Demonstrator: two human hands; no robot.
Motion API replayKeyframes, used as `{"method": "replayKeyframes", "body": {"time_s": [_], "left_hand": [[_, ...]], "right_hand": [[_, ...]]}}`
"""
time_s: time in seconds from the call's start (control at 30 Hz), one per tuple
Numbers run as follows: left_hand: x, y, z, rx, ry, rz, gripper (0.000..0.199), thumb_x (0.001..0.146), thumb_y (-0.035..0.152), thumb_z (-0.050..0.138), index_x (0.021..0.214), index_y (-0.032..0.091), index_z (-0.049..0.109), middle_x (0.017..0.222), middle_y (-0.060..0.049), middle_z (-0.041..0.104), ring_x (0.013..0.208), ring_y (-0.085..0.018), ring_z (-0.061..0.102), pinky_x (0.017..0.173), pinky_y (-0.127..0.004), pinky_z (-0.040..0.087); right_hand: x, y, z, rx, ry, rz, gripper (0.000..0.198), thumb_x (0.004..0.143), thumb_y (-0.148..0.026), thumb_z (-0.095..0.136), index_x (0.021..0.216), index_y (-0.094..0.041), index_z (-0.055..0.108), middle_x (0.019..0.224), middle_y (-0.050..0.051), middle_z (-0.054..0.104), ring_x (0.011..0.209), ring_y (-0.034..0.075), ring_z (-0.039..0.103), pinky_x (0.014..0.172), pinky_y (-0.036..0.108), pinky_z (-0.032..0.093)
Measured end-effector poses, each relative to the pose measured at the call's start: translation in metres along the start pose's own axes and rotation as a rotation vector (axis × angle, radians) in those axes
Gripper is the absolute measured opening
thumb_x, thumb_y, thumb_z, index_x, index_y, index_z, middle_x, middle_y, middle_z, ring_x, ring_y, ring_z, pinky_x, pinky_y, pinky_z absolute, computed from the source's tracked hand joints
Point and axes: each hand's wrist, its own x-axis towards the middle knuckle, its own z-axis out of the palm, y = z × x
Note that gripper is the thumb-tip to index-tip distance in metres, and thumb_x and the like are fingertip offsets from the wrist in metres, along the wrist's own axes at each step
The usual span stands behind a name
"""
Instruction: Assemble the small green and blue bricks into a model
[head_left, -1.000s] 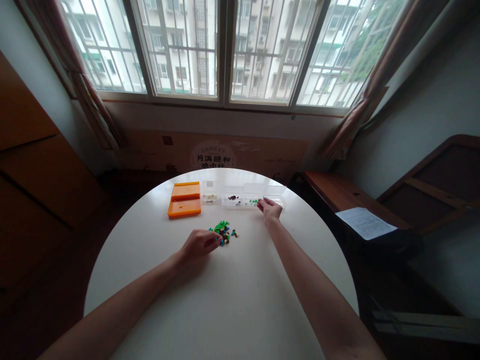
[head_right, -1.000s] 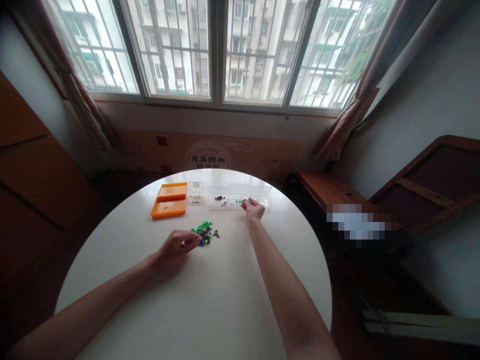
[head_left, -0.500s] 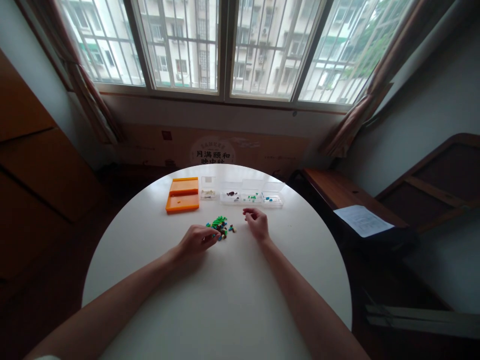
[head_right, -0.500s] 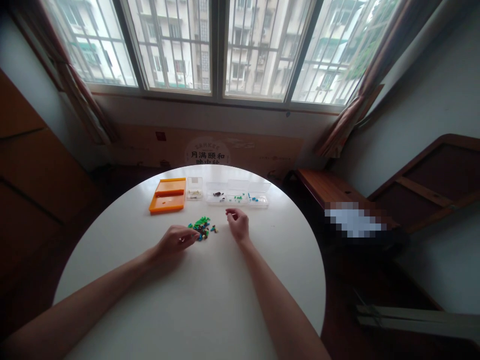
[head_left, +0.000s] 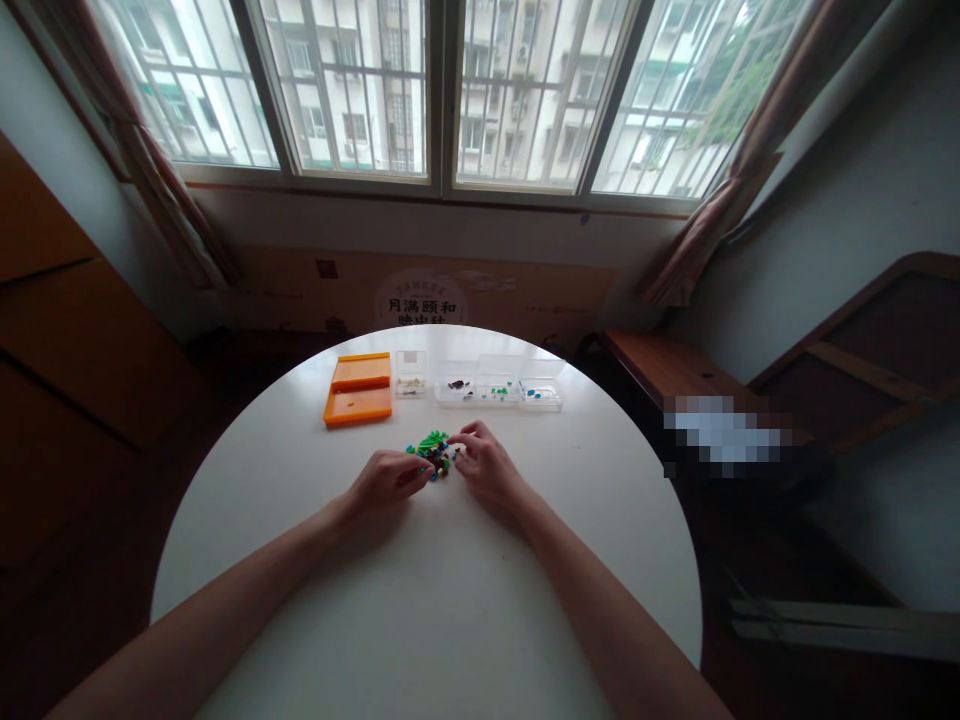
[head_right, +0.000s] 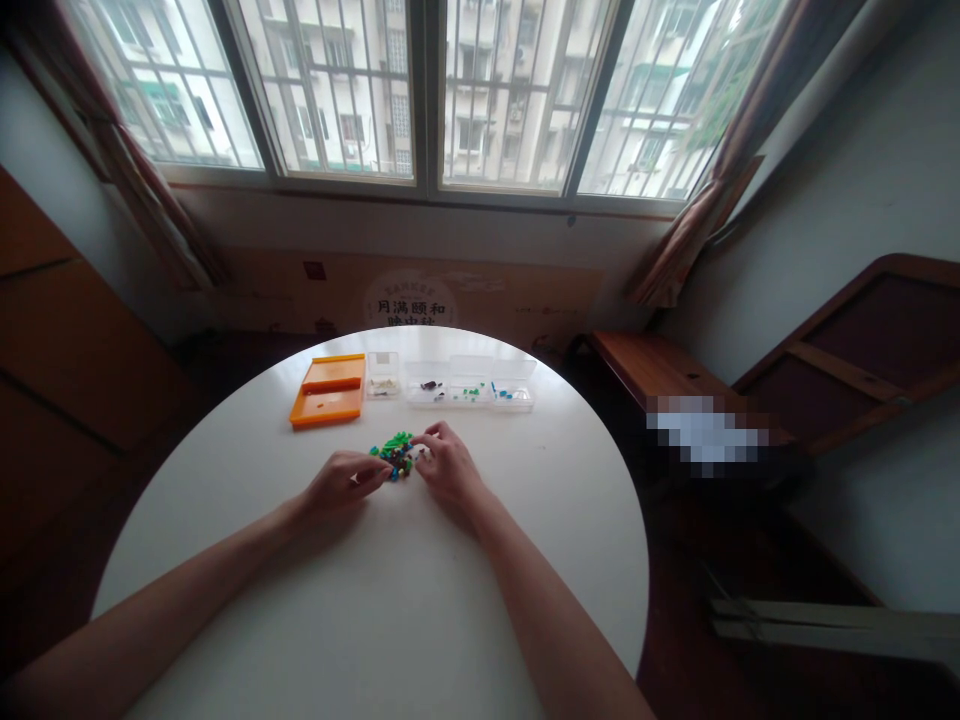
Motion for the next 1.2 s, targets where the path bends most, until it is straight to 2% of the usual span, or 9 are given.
{"method": "replayKeyframes", "body": {"time_s": [0.13,0.27,0.4,0.47,0.57,0.67,0.9,1.2], "left_hand": [[-0.001,-0.001,0.000,-0.019,0.004,-0.022,0.026,0.086,0.029,0.051,0.078,0.013,0.069,0.052,0.000,0.054,0.046,-0.006,0.044,0.051,-0.016,0.035],[-0.001,-0.001,-0.001,-0.015,-0.003,-0.038,0.025,0.086,0.029,0.052,0.079,0.013,0.069,0.053,0.000,0.055,0.047,-0.006,0.044,0.050,-0.015,0.035],[-0.001,-0.002,-0.002,-0.014,-0.012,-0.030,0.024,0.086,0.028,0.052,0.081,0.012,0.069,0.054,0.000,0.055,0.047,-0.006,0.045,0.051,-0.015,0.036],[-0.002,-0.003,-0.002,-0.019,-0.005,-0.028,0.024,0.086,0.028,0.052,0.081,0.012,0.069,0.054,0.000,0.056,0.047,-0.006,0.045,0.050,-0.015,0.036],[-0.002,-0.005,-0.003,-0.022,0.001,-0.035,0.025,0.086,0.029,0.052,0.081,0.012,0.069,0.054,0.000,0.056,0.047,-0.006,0.045,0.050,-0.015,0.036],[-0.002,-0.006,-0.004,-0.023,0.007,-0.045,0.024,0.086,0.028,0.052,0.079,0.012,0.068,0.054,0.001,0.056,0.048,-0.006,0.046,0.050,-0.015,0.036],[-0.002,-0.006,-0.004,-0.027,0.010,-0.047,0.022,0.086,0.027,0.053,0.080,0.012,0.068,0.054,0.001,0.056,0.047,-0.006,0.046,0.050,-0.015,0.036],[-0.002,-0.006,-0.003,-0.028,0.011,-0.037,0.023,0.086,0.028,0.053,0.079,0.012,0.068,0.053,0.001,0.055,0.047,-0.006,0.045,0.051,-0.015,0.036]], "right_hand": [[0.000,0.001,0.000,-0.012,-0.011,-0.005,0.040,0.071,-0.004,0.054,0.104,-0.023,0.066,0.100,0.005,0.052,0.070,0.011,0.053,0.071,0.026,0.045],[0.000,0.004,0.004,0.010,0.005,-0.004,0.040,0.074,-0.003,0.050,0.105,-0.023,0.065,0.099,0.005,0.052,0.076,0.013,0.054,0.073,0.027,0.045],[0.001,0.006,0.004,0.059,0.015,0.027,0.035,0.076,-0.006,0.050,0.106,-0.020,0.063,0.099,0.006,0.050,0.070,0.010,0.053,0.071,0.026,0.046],[0.001,0.006,0.000,0.078,-0.011,0.018,0.037,0.075,-0.009,0.054,0.109,-0.020,0.062,0.102,0.006,0.049,0.069,0.010,0.052,0.072,0.026,0.046],[-0.001,0.006,-0.010,0.074,-0.054,-0.027,0.046,0.073,-0.012,0.058,0.118,-0.021,0.056,0.106,0.007,0.049,0.078,0.012,0.053,0.077,0.027,0.045],[-0.003,0.008,-0.020,0.079,-0.111,-0.019,0.050,0.074,-0.011,0.056,0.123,-0.020,0.053,0.098,0.006,0.052,0.078,0.013,0.053,0.077,0.026,0.044],[-0.003,0.015,-0.021,0.161,-0.160,-0.006,0.054,0.071,-0.002,0.049,0.121,-0.020,0.055,0.092,0.004,0.054,0.072,0.010,0.053,0.071,0.023,0.043],[-0.003,0.017,-0.014,0.199,-0.099,-0.001,0.043,0.073,-0.005,0.051,0.112,-0.018,0.062,0.085,0.003,0.057,0.065,0.009,0.052,0.064,0.022,0.043]]}}
